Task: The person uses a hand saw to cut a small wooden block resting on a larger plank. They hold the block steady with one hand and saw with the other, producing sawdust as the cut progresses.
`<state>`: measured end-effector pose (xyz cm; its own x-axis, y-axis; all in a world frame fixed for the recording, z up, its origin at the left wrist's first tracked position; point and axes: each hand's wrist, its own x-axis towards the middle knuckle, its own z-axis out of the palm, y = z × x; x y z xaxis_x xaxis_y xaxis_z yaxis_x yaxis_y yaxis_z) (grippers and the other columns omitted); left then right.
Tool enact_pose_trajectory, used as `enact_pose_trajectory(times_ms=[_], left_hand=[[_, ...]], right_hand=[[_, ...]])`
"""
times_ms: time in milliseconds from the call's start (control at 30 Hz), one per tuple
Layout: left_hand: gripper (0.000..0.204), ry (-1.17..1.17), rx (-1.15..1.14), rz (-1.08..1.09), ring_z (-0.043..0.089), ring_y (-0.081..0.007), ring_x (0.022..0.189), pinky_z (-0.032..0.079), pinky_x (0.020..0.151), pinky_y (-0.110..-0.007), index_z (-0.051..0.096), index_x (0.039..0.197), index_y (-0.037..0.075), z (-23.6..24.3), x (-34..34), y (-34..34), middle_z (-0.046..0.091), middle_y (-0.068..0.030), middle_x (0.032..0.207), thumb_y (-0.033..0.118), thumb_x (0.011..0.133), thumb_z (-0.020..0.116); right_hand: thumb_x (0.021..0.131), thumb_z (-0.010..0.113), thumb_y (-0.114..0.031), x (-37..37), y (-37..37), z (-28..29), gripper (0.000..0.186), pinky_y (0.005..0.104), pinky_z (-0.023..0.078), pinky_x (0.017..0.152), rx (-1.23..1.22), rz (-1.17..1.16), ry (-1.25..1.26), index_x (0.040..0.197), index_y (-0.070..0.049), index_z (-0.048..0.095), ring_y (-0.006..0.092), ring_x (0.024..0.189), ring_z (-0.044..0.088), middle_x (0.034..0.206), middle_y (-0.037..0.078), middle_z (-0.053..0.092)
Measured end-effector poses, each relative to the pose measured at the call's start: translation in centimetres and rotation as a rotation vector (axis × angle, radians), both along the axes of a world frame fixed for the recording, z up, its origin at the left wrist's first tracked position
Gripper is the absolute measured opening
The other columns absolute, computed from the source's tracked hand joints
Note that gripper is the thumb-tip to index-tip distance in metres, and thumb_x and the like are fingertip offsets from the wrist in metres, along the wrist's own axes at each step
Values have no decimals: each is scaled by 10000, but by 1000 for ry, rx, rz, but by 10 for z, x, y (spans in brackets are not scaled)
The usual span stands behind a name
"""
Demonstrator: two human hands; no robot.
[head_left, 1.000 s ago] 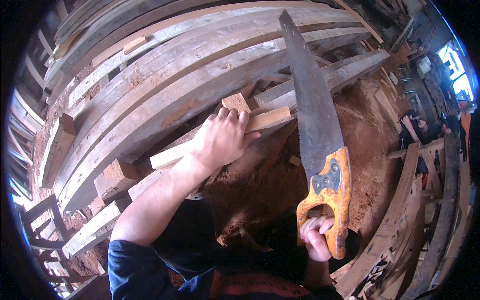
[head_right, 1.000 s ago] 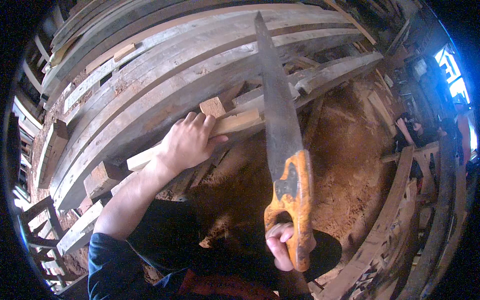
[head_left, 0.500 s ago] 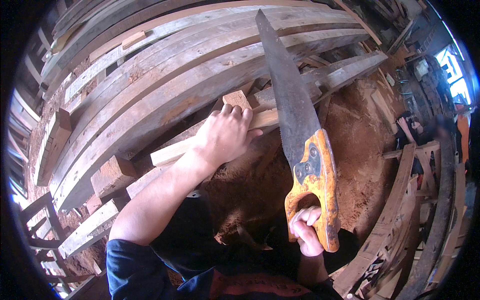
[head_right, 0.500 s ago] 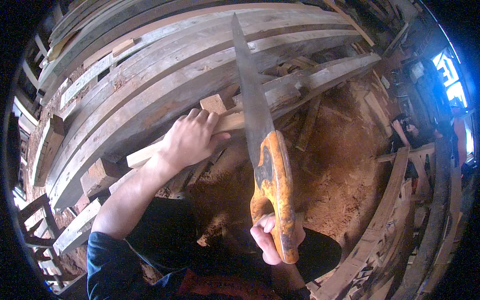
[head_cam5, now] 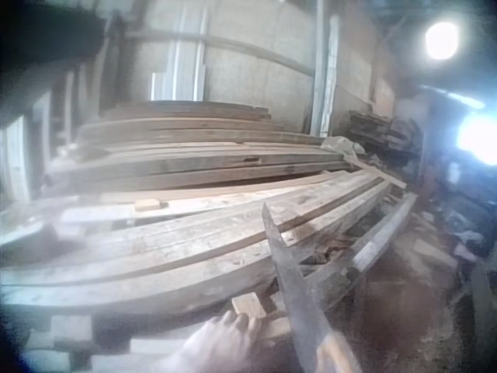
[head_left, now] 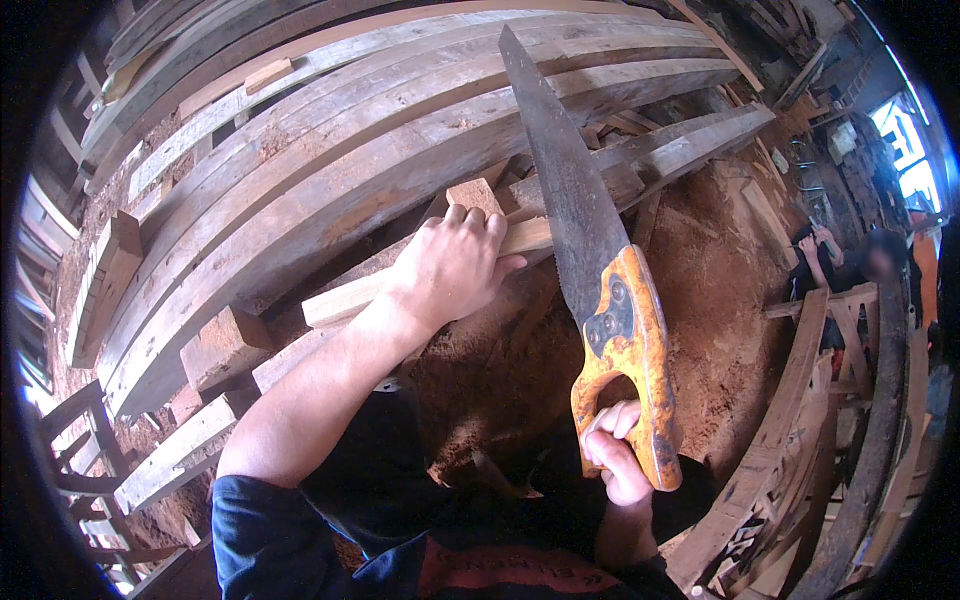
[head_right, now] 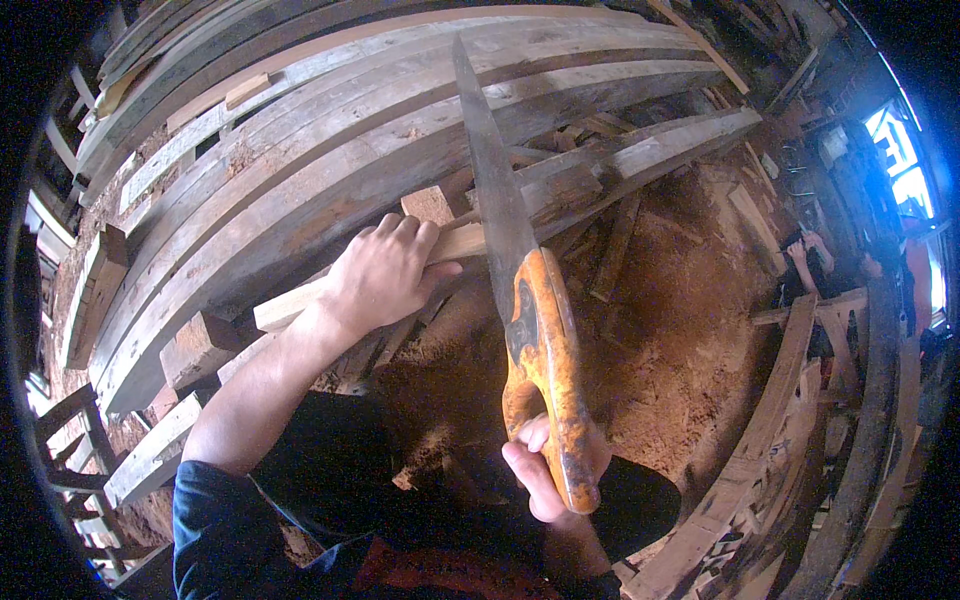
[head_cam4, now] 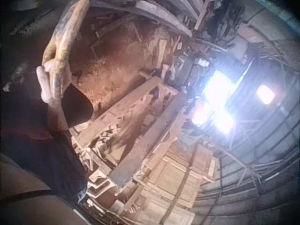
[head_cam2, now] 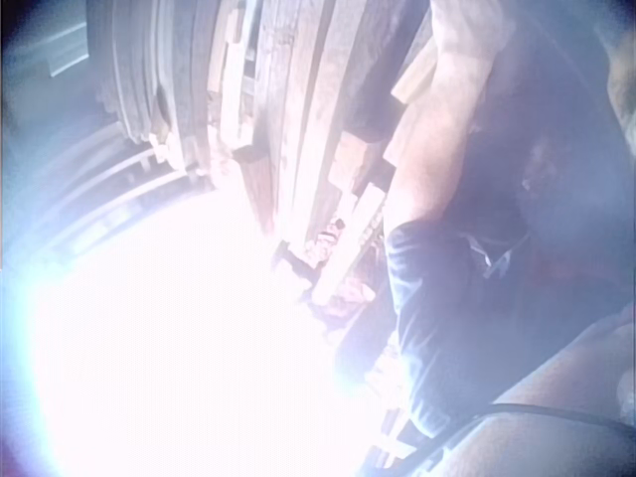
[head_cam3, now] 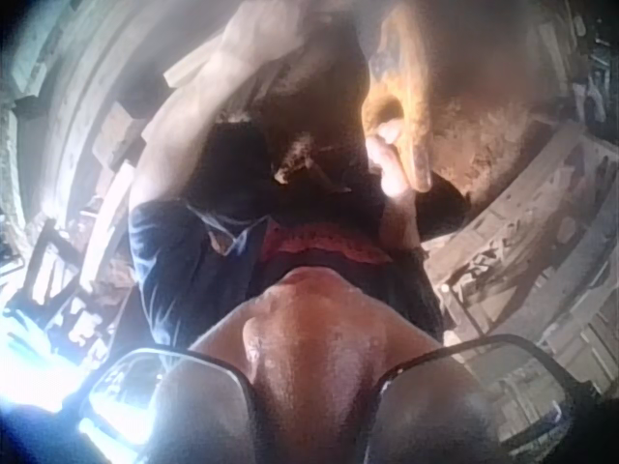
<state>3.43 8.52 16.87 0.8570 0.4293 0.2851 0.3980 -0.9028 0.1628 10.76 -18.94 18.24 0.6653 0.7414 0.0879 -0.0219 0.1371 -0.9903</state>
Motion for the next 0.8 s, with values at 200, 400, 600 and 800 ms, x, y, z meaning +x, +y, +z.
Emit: enact_pose_trajectory(times_ms=[200,400,600,800], left_hand=[[503,-5,35,10,646,-315,881,558,699,-403,565,1007,-31,0,0,0,633,-193,877,466,934,544],[525,4,77,47,667,-320,807,565,643,-398,574,985,-38,-1,3,-4,634,-192,834,483,927,542],[489,5,118,-13,677,-276,771,567,622,-351,585,978,-46,-4,5,-1,648,-187,825,438,946,526],[446,-41,43,-3,672,-331,745,565,590,-395,555,898,-33,-5,6,-15,621,-201,775,411,912,589]], right_hand=[[709,686,73,12,2,20,229,291,474,651,-107,79,-105,833,-42,532,147,667,566,749,58,579],[710,696,45,10,6,27,214,275,454,637,-55,21,76,820,-52,539,144,687,570,747,55,572],[718,733,-19,12,11,34,203,283,455,618,-136,48,-62,812,-61,559,135,644,563,712,33,573],[767,721,-36,13,49,34,177,301,431,580,-155,65,-312,815,-67,554,161,610,535,727,36,556]])
